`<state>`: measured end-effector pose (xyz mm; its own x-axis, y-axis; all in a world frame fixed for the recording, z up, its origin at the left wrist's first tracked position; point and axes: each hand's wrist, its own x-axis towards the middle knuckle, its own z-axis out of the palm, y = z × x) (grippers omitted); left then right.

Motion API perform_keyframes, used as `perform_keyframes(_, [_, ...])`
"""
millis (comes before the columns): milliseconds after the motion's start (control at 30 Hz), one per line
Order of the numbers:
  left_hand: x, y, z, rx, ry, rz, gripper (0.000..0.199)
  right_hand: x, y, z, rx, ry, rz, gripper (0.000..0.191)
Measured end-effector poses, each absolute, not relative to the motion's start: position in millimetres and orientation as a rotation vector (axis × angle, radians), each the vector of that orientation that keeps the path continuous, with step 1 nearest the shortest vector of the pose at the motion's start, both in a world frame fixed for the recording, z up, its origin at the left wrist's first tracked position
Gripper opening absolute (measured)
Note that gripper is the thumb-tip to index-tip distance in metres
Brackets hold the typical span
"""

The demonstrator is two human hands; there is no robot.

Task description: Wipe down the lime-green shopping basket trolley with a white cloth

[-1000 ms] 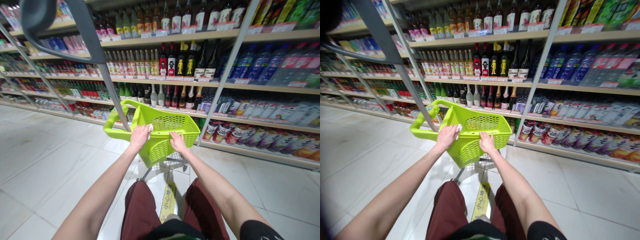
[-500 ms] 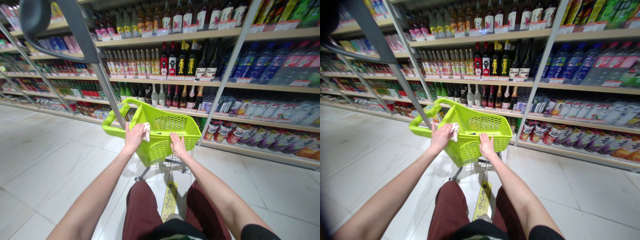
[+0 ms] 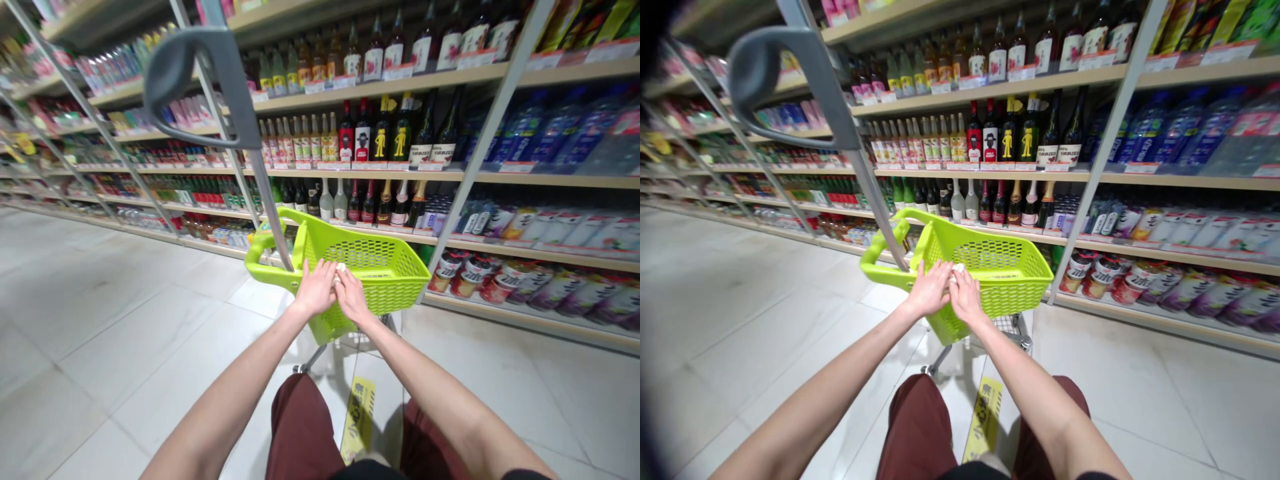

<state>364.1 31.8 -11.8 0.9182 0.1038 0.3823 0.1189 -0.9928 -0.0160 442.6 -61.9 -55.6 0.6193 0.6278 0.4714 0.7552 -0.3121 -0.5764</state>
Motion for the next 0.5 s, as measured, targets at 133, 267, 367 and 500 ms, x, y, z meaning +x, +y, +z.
perform_keyframes(133, [343,44,-4,-3.087,-0.086,-0.460,0.060,447,-41,-47,-1.968,-1.077,-0.230,0.041])
perform_keyframes(267, [332,57,-10,-3.119,-0.100,-0.667,0.060,443,-22,-55,-1.903,-1.147,-0.323,0.045])
perform_keyframes(367, [324,68,-15,-3.153,0.006,-0.721,0.056,440,-16,-68,-1.922,-1.190,-0.412,0.043])
perform_keyframes(500, [319,78,-22,-3.202,-0.127,-0.924,0.050,441,-11,-79,-1.883,-1.291,-0.508,0.035])
